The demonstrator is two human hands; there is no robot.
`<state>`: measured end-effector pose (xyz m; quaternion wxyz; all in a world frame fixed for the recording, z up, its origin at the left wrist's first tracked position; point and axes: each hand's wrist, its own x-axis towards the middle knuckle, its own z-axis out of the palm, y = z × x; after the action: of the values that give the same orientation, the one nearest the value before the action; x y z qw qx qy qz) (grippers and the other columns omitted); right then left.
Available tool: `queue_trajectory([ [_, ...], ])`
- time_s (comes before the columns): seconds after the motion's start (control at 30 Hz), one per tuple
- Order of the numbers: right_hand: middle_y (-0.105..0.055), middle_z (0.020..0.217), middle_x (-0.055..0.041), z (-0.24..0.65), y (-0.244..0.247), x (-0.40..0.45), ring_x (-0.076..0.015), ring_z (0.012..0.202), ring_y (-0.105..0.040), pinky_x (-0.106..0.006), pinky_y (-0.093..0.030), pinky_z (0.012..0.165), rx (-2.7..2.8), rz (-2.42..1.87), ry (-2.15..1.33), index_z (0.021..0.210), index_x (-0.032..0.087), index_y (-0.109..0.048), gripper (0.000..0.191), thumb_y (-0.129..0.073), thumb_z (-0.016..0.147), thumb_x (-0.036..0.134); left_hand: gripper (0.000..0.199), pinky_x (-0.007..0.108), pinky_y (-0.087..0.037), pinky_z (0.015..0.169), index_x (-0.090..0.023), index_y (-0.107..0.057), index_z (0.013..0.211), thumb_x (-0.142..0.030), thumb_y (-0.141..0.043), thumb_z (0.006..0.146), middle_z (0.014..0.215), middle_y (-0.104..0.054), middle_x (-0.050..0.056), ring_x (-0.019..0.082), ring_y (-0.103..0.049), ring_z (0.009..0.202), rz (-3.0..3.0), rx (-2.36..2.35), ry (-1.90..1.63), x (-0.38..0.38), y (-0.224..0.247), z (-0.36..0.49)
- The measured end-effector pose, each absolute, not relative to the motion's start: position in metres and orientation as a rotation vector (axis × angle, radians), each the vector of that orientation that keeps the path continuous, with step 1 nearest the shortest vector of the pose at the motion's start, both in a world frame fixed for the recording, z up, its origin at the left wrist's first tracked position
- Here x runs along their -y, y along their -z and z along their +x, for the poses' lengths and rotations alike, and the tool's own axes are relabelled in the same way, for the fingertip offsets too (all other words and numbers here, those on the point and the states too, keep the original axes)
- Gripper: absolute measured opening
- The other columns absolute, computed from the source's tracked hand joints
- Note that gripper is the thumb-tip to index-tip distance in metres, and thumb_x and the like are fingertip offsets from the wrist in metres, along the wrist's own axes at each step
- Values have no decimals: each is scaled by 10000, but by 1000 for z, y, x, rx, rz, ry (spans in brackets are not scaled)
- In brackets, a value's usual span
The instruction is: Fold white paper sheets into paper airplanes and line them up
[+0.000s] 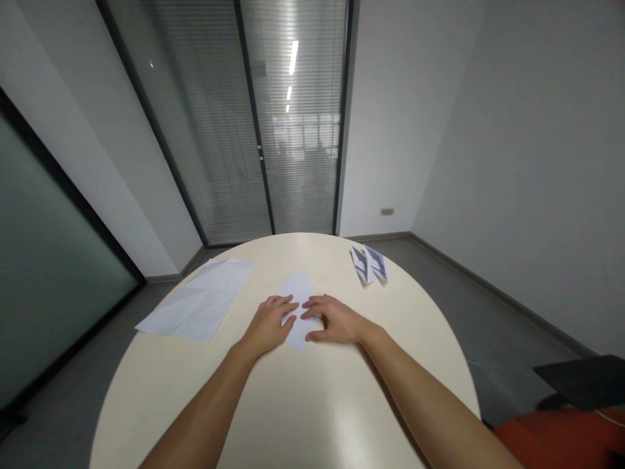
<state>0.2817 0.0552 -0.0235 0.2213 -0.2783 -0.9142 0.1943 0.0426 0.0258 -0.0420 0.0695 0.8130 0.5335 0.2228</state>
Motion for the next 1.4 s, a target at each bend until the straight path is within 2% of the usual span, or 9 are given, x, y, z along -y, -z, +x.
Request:
queue_trajectory([
  [0.2, -625, 1403, -172, 284, 22, -55, -310, 1319, -568, -476, -409, 1135, 2536, -825, -486, 1249, 189, -723, 498, -777, 829, 451, 444, 503, -387, 1162, -251, -645, 1366, -354, -624, 934, 1503, -564, 75, 293, -507, 1355, 2489, -1520, -627, -20, 42, 44],
  [0.33, -655, 1368, -172, 288, 27, -61, -302, 1324, -568, -487, -415, 1130, 2515, -855, -411, 1308, 162, -683, 419, -618, 955, 380, 615, 526, -328, 1209, -242, -575, 1438, -479, -695, 884, 1576, -475, 93, 321, -400, 1468, 2496, -1401, -544, -15, 39, 45],
  [0.5, -658, 1370, -159, 291, 32, -65, -296, 1327, -570, -498, -412, 1132, 2495, -872, -417, 1313, 170, -676, 386, -564, 983, 336, 754, 532, -315, 1220, -260, -556, 1453, -552, -777, 795, 1594, -449, 96, 339, -350, 1503, 2474, -1349, -508, -12, 35, 45],
  [0.73, -645, 1385, -166, 291, 31, -64, -309, 1333, -565, -504, -408, 1131, 2514, -871, -420, 1325, 170, -668, 419, -599, 953, 349, 740, 511, -335, 1214, -256, -578, 1424, -586, -775, 791, 1566, -486, 108, 319, -412, 1472, 2444, -1396, -587, -17, 43, 45],
  [0.97, -609, 1432, -169, 291, 22, -60, -328, 1331, -562, -523, -401, 1127, 2585, -891, -414, 1348, 192, -662, 504, -665, 904, 430, 766, 501, -337, 1213, -220, -574, 1418, -600, -777, 784, 1548, -506, 128, 318, -431, 1458, 2439, -1465, -600, -19, 46, 46],
  [1.1, -568, 1475, -172, 291, 21, -58, -357, 1387, -507, -574, -337, 1162, 2593, -936, -470, 1333, 226, -683, 520, -667, 904, 520, 732, 495, -347, 1208, -203, -587, 1400, -597, -757, 807, 1523, -534, 132, 320, -445, 1448, 2442, -1481, -603, -20, 47, 48],
  [1.27, -502, 1534, -172, 292, 24, -60, -400, 1451, -414, -669, -232, 1180, 2581, -977, -606, 1328, 274, -685, 645, -738, 801, 643, 653, 487, -369, 1197, -219, -603, 1378, -585, -717, 850, 1487, -575, 119, 313, -475, 1427, 2425, -1491, -666, -23, 51, 48],
  [1.4, -559, 1488, -161, 293, 25, -61, -379, 1422, -461, -619, -280, 1174, 2549, -953, -575, 1248, 268, -724, 494, -730, 846, 555, 576, 487, -388, 1187, -220, -614, 1364, -500, -717, 872, 1461, -601, 105, 314, -493, 1412, 2416, -1489, -689, -23, 51, 47],
])
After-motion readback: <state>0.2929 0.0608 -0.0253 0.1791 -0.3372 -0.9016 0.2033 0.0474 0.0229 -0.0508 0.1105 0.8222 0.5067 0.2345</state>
